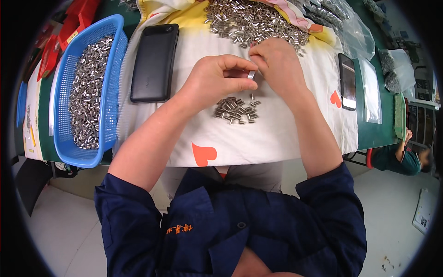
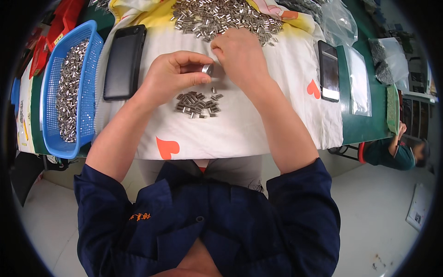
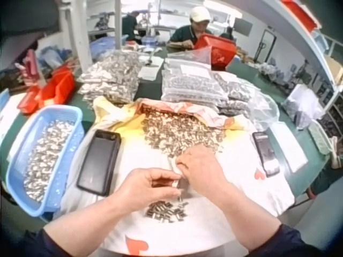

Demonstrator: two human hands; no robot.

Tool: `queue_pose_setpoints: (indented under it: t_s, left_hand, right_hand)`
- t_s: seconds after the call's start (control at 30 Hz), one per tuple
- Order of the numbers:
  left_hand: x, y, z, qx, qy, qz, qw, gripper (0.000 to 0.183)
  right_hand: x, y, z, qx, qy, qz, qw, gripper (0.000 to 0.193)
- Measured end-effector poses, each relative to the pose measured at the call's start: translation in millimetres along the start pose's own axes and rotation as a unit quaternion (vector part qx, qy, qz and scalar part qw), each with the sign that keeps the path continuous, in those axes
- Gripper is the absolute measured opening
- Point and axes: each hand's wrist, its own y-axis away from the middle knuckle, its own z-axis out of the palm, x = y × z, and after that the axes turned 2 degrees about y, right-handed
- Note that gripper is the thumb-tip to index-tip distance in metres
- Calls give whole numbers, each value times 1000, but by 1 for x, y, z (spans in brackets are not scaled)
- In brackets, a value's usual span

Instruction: Manually picking and assembling small metal hardware components into a circular housing at a factory workbench.

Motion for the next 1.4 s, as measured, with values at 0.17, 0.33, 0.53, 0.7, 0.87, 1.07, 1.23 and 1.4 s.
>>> queue_pose_setpoints:
  t_s: [0.17,0.33,0.53,0.7,0.87,1.07,1.23,1.4]
  left_hand:
    - [1,-2,-3,30,76,17,997,27]
    - [-1,-4,-9,40,144,40,988,27]
    - [-1,-4,-7,49,134,39,989,26]
    - [5,-2,-5,82,103,37,991,27]
    - [3,-2,-5,67,162,39,984,28]
    - [1,-1,-6,59,95,24,993,28]
    - [2,1,1,13,67,-24,997,28]
    - [0,0,1,-9,31,-5,999,28]
  right_hand:
    - [-6,3,-15,-35,-48,45,997,8]
    - [-23,4,-34,-62,-342,123,930,10]
    - [-25,6,-30,-34,-258,84,962,8]
    - [-33,9,-20,46,-165,27,985,6]
    - [-33,9,-22,57,-233,66,969,6]
    - [-22,6,-35,-84,-283,121,948,10]
    - [3,0,-36,-54,-222,185,956,16]
    - [8,-1,-5,0,-2,43,999,7]
